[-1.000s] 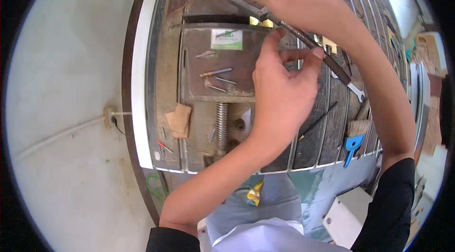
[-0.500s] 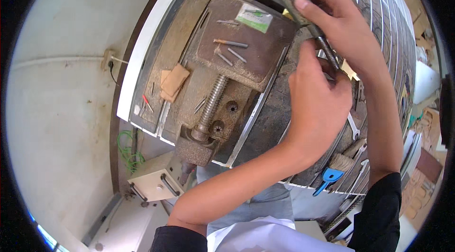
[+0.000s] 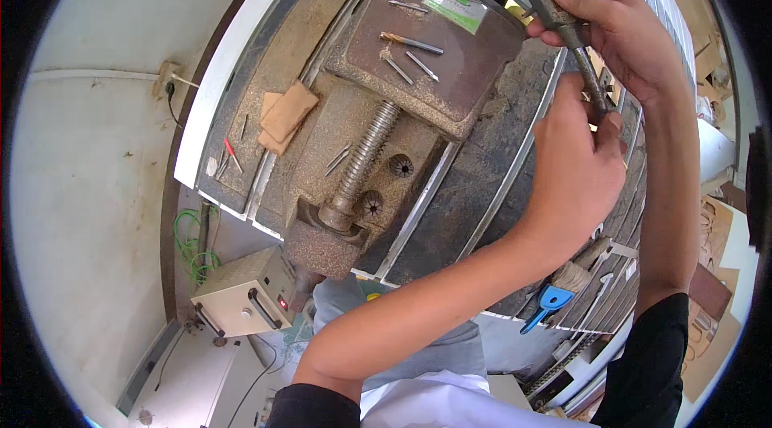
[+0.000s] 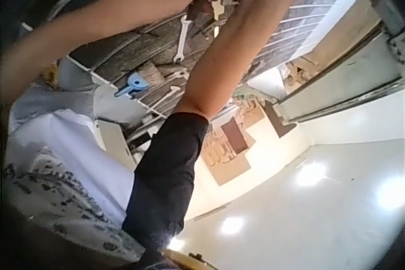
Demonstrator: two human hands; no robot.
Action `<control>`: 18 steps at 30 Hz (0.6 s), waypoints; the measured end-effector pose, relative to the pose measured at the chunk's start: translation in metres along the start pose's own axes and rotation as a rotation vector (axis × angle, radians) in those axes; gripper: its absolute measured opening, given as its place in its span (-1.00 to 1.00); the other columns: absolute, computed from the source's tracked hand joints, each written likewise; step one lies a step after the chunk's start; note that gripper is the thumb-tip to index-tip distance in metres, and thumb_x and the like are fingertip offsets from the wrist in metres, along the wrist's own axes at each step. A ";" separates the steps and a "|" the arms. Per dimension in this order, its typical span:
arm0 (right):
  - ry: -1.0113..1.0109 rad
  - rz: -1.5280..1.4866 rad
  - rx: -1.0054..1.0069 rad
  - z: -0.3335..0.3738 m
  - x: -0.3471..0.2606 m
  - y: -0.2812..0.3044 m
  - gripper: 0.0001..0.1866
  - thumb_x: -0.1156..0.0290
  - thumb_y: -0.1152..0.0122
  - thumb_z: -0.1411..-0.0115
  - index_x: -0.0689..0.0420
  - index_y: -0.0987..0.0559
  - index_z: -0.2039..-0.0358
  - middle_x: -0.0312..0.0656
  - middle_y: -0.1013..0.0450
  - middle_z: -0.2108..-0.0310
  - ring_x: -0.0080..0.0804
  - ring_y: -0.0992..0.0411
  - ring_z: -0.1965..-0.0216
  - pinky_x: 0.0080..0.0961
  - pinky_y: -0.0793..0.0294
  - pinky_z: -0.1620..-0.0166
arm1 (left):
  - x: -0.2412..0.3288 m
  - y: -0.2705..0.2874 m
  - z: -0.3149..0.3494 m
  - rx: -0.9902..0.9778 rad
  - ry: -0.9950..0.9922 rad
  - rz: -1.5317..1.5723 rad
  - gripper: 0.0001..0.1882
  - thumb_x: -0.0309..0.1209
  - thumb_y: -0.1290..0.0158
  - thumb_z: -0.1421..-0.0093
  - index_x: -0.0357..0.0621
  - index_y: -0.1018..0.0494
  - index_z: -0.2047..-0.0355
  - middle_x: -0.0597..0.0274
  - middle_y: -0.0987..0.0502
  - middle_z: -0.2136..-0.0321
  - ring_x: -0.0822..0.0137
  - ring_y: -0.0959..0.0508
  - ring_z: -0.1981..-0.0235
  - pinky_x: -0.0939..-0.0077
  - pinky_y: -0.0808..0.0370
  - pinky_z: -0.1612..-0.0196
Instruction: The recorder cleans the workspace with a vacuum and then uses a tap handle to create threads in a metal workpiece secured in a vise.
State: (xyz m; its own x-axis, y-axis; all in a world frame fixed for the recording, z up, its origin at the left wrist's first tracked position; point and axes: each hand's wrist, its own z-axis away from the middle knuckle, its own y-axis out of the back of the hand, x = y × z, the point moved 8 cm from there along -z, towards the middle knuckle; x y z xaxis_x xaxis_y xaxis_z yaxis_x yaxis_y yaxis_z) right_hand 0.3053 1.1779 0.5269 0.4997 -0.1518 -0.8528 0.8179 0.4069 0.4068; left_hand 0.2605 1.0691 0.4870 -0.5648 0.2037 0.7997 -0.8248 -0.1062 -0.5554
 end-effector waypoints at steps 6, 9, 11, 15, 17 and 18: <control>-0.022 0.107 -0.068 -0.003 0.006 0.009 -0.48 0.21 -0.18 -0.25 0.33 -0.37 -0.07 -0.16 -0.47 0.16 -0.46 -0.52 0.22 -0.60 -0.52 0.17 | -0.002 0.002 0.001 0.019 0.063 0.063 -0.79 -0.72 0.03 -0.09 -0.35 -0.27 0.25 -0.18 -0.50 0.46 -0.19 -0.54 0.34 0.08 -0.40 0.28; -0.005 0.228 0.005 -0.006 0.010 0.028 -0.44 0.16 -0.24 -0.21 0.28 -0.38 -0.09 -0.21 -0.48 0.13 -0.52 -0.48 0.17 -0.63 -0.45 0.18 | -0.004 0.003 0.003 0.046 0.064 0.044 -0.79 -0.73 0.04 -0.08 -0.36 -0.28 0.26 -0.19 -0.49 0.47 -0.20 -0.53 0.34 0.07 -0.39 0.27; -0.019 0.276 0.018 -0.006 0.009 0.035 -0.42 0.15 -0.26 -0.19 0.24 -0.38 -0.11 -0.23 -0.48 0.12 -0.54 -0.46 0.14 -0.63 -0.43 0.18 | -0.003 0.005 0.003 0.054 0.079 0.035 -0.79 -0.74 0.04 -0.07 -0.36 -0.29 0.27 -0.20 -0.49 0.47 -0.21 -0.53 0.34 0.06 -0.39 0.27; 0.064 0.480 0.020 -0.014 -0.022 0.033 -0.41 0.12 -0.28 -0.17 0.17 -0.41 -0.12 -0.27 -0.46 0.07 -0.55 -0.41 0.07 -0.57 -0.41 0.14 | 0.006 0.007 0.003 0.056 0.080 -0.143 -0.79 -0.75 0.04 -0.05 -0.37 -0.31 0.27 -0.24 -0.51 0.44 -0.23 -0.53 0.30 0.03 -0.39 0.24; 0.110 0.449 0.160 -0.021 -0.046 0.013 -0.49 0.31 -0.36 -0.05 0.16 -0.47 -0.01 -0.22 -0.46 0.09 -0.41 -0.41 0.01 -0.44 -0.41 0.07 | 0.000 0.008 0.002 0.054 0.109 -0.180 -0.79 -0.74 0.04 -0.05 -0.38 -0.32 0.26 -0.26 -0.51 0.42 -0.24 -0.53 0.28 0.02 -0.39 0.22; 0.098 0.565 0.195 -0.025 -0.067 -0.001 -0.46 0.18 -0.29 -0.10 0.27 -0.45 0.01 0.01 -0.47 0.18 -0.17 -0.43 0.07 -0.30 -0.42 0.07 | 0.000 0.010 0.003 0.098 0.023 -0.173 -0.81 -0.71 0.01 -0.06 -0.36 -0.34 0.28 -0.22 -0.53 0.47 -0.15 -0.57 0.38 0.11 -0.42 0.32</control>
State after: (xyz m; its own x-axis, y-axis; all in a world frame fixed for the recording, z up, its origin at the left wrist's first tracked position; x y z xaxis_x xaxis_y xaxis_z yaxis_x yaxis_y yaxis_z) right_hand 0.2636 1.2105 0.5753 0.8508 0.1272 -0.5098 0.4755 0.2267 0.8500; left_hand 0.2517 1.0651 0.4820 -0.4148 0.2495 0.8750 -0.9088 -0.1620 -0.3846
